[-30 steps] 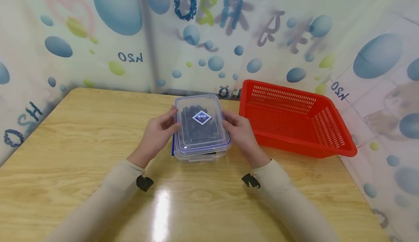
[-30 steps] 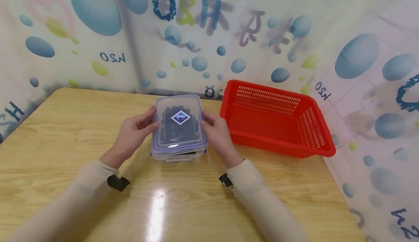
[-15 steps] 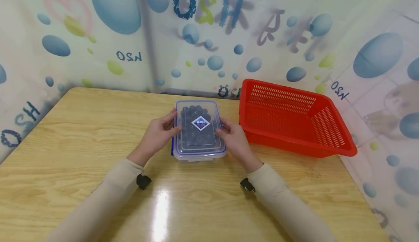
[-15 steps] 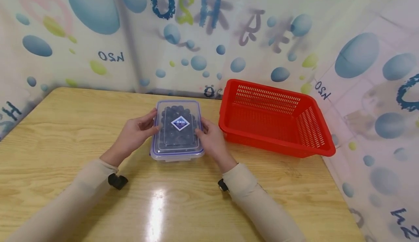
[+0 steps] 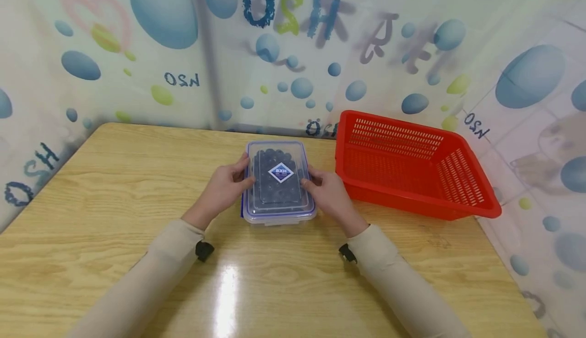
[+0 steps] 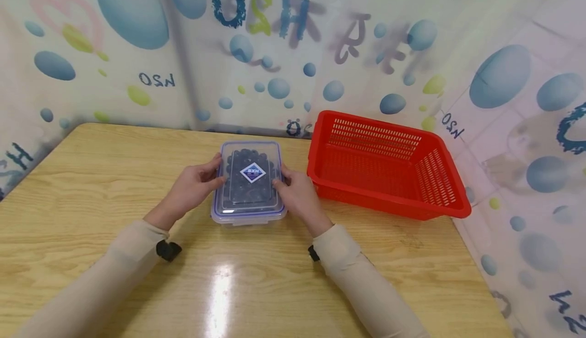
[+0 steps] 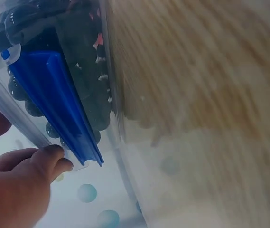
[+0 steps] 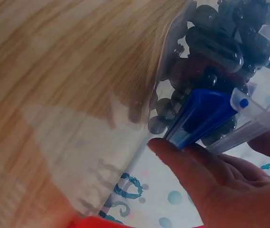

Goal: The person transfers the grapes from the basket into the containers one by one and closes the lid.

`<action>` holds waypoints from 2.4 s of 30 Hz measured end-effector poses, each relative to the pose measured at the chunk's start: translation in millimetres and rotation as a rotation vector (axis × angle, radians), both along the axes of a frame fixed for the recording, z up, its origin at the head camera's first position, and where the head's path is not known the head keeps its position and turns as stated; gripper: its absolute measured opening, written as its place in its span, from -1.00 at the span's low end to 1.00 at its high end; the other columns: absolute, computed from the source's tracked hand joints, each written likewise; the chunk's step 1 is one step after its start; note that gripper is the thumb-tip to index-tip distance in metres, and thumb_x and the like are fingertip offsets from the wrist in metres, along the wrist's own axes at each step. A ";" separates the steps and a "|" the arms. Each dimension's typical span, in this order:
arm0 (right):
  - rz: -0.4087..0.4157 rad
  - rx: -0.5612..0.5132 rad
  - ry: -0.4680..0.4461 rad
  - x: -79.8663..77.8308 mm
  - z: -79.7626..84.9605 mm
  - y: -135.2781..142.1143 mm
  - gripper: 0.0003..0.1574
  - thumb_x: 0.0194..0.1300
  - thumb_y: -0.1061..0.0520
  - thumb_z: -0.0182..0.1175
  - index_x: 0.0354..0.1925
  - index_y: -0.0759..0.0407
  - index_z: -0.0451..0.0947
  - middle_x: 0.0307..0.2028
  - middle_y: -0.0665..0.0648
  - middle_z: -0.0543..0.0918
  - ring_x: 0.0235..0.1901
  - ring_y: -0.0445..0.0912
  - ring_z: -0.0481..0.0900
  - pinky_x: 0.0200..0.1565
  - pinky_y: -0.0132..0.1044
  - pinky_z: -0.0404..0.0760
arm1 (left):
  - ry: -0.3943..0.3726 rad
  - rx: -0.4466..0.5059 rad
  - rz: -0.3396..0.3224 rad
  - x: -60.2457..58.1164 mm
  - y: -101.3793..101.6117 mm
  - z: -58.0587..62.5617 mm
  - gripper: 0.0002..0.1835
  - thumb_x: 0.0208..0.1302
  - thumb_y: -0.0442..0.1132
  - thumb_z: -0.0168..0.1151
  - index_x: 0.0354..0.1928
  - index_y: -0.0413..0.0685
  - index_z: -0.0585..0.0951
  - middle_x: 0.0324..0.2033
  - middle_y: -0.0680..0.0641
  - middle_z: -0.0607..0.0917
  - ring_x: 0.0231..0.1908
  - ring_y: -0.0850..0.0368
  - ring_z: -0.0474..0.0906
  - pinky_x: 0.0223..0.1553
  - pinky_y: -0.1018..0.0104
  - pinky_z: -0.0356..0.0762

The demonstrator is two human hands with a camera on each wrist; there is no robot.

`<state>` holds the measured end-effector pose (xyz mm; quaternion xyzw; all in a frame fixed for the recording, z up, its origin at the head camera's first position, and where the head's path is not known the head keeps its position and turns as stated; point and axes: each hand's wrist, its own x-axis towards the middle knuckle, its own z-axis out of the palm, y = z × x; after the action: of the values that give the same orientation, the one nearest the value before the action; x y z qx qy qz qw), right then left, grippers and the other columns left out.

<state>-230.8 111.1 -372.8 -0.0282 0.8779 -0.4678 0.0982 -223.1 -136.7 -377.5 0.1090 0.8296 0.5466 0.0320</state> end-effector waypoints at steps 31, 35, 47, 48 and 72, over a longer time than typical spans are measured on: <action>-0.117 -0.076 -0.075 2.5 -9.2 3.4 -0.10 0.43 -0.04 0.17 0.48 0.36 0.05 0.38 0.30 0.31 0.35 0.13 0.27 0.30 0.01 0.31 | -0.409 0.040 0.038 -11.5 -6.7 1.0 -0.14 0.43 -0.10 0.19 0.39 -0.62 0.00 0.38 -0.51 0.13 0.32 -0.27 0.25 0.27 0.03 0.31; -0.127 -0.109 -0.036 4.7 -9.5 0.1 -0.15 0.44 -0.01 0.18 0.49 0.29 0.10 0.40 0.23 0.30 0.38 0.08 0.25 0.31 -0.04 0.30 | -0.415 0.040 0.039 -10.7 -7.5 2.0 -0.15 0.44 -0.11 0.17 0.40 -0.61 -0.02 0.38 -0.51 0.13 0.32 -0.28 0.24 0.28 0.02 0.31; -0.113 -0.009 0.105 6.2 -3.8 -12.8 -0.33 0.47 0.13 0.12 0.43 0.28 0.22 0.37 0.17 0.35 0.34 0.03 0.30 0.25 -0.07 0.37 | -0.392 -0.003 0.090 -9.9 -5.9 6.8 -0.19 0.44 -0.13 0.18 0.42 -0.56 0.03 0.32 -0.47 0.30 0.23 -0.24 0.40 0.22 0.01 0.39; -0.111 -0.001 0.100 5.8 -4.0 -13.6 -0.32 0.47 0.12 0.13 0.44 0.27 0.22 0.37 0.16 0.35 0.35 0.03 0.30 0.25 -0.07 0.37 | -0.391 0.003 0.100 -9.3 -6.1 7.2 -0.19 0.43 -0.14 0.19 0.42 -0.56 0.03 0.31 -0.47 0.32 0.21 -0.24 0.42 0.20 0.02 0.41; -0.130 0.015 0.047 5.7 -4.1 -21.5 -0.31 0.47 0.10 0.13 0.44 0.28 0.21 0.39 0.16 0.32 0.35 0.02 0.28 0.22 -0.07 0.39 | -0.083 -0.100 0.213 8.0 18.4 5.9 -0.41 0.43 -0.35 0.04 0.39 -0.53 0.17 0.25 -0.47 0.39 0.24 -0.17 0.38 0.19 0.03 0.41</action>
<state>-225.1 89.6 -376.9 0.0186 0.8834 -0.4659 0.0473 -215.1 -118.4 -371.6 -0.0043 0.8607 0.5090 0.0132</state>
